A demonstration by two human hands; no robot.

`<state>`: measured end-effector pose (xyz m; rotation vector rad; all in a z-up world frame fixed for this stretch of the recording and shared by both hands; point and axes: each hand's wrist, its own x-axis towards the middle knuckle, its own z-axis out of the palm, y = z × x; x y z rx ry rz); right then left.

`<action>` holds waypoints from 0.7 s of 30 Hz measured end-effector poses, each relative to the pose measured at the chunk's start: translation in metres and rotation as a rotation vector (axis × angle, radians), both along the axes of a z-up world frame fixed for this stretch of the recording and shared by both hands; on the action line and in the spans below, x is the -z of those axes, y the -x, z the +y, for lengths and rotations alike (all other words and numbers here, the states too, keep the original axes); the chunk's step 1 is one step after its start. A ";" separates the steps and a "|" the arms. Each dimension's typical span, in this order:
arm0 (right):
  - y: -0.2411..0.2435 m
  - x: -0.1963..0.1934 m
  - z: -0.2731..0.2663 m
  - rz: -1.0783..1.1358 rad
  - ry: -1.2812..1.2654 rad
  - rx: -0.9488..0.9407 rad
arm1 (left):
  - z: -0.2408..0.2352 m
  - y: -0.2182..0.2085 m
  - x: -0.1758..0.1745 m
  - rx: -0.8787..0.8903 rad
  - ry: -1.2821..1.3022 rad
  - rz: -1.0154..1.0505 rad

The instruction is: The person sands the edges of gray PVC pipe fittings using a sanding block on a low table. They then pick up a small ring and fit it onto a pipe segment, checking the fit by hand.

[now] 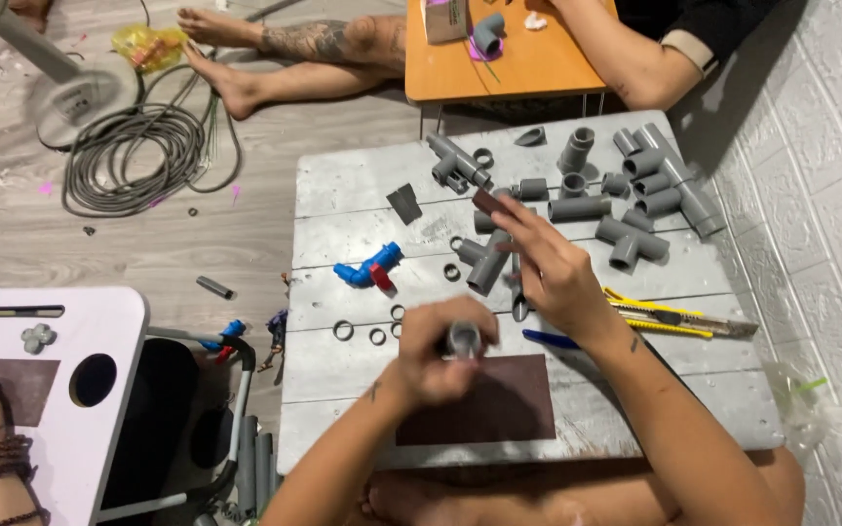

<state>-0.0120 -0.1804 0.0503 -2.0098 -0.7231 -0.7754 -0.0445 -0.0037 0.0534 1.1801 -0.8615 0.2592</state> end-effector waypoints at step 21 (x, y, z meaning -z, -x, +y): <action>0.000 -0.004 -0.007 -0.100 0.007 0.091 | -0.013 -0.004 -0.008 0.123 0.027 0.031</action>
